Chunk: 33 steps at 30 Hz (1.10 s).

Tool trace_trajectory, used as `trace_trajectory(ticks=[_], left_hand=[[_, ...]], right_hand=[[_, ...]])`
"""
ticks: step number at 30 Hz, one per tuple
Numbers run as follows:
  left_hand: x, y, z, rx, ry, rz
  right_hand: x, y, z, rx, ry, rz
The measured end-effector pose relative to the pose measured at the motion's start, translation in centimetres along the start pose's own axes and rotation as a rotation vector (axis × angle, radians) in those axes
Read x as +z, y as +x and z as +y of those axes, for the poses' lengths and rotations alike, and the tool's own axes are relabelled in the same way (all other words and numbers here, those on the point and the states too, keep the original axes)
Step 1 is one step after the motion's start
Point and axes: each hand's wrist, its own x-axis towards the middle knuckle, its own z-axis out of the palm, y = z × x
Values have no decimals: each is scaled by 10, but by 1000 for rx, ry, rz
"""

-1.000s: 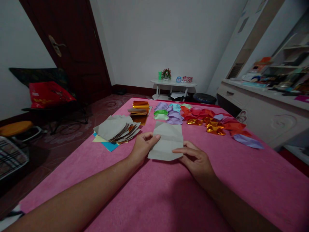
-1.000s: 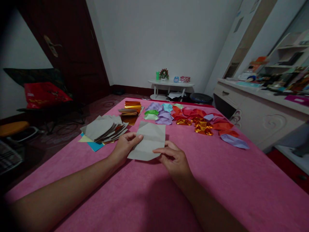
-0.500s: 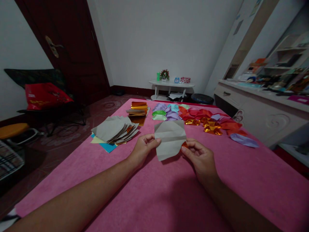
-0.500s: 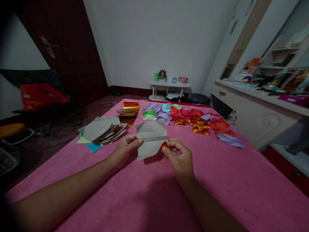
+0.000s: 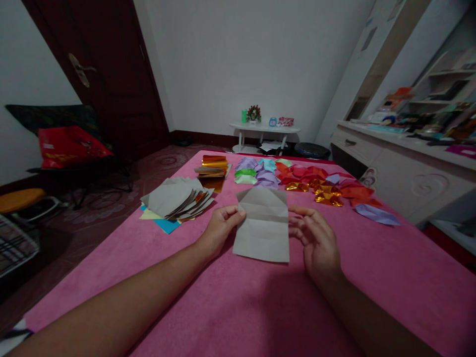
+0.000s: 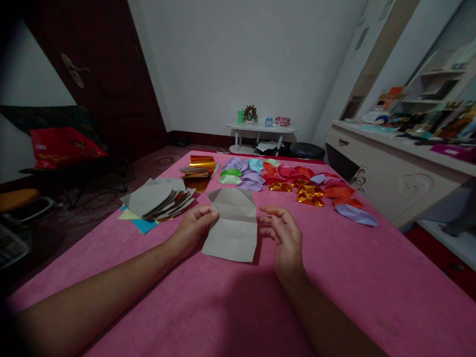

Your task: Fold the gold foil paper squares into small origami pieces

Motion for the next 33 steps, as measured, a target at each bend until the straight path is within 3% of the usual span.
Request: trace_trajectory(ticks=[8,11,15,19,23,25,29,33], left_hand=[[8,-7,5,-122,151,-31],[4,-4,3,-114,108,-4],[-4,5,-1,-59,-86,10],[0,3,2,-81,-33,-157],[14,-8,7,-10,188,-359],[17,-9,4,47,197,-292],[10,-3,-5,30,94,-8],[1,3,-5,11,47,6]], right_hand=[[7,-7,-3,107,-132,-169],[7,-6,2,132,-156,-120],[11,-4,2,113,-27,35],[21,-6,-3,189,112,114],[28,-13,1,191,106,75],[29,-16,5,176,61,2],[27,-18,8,171,12,-139],[18,-10,3,173,-31,-135]])
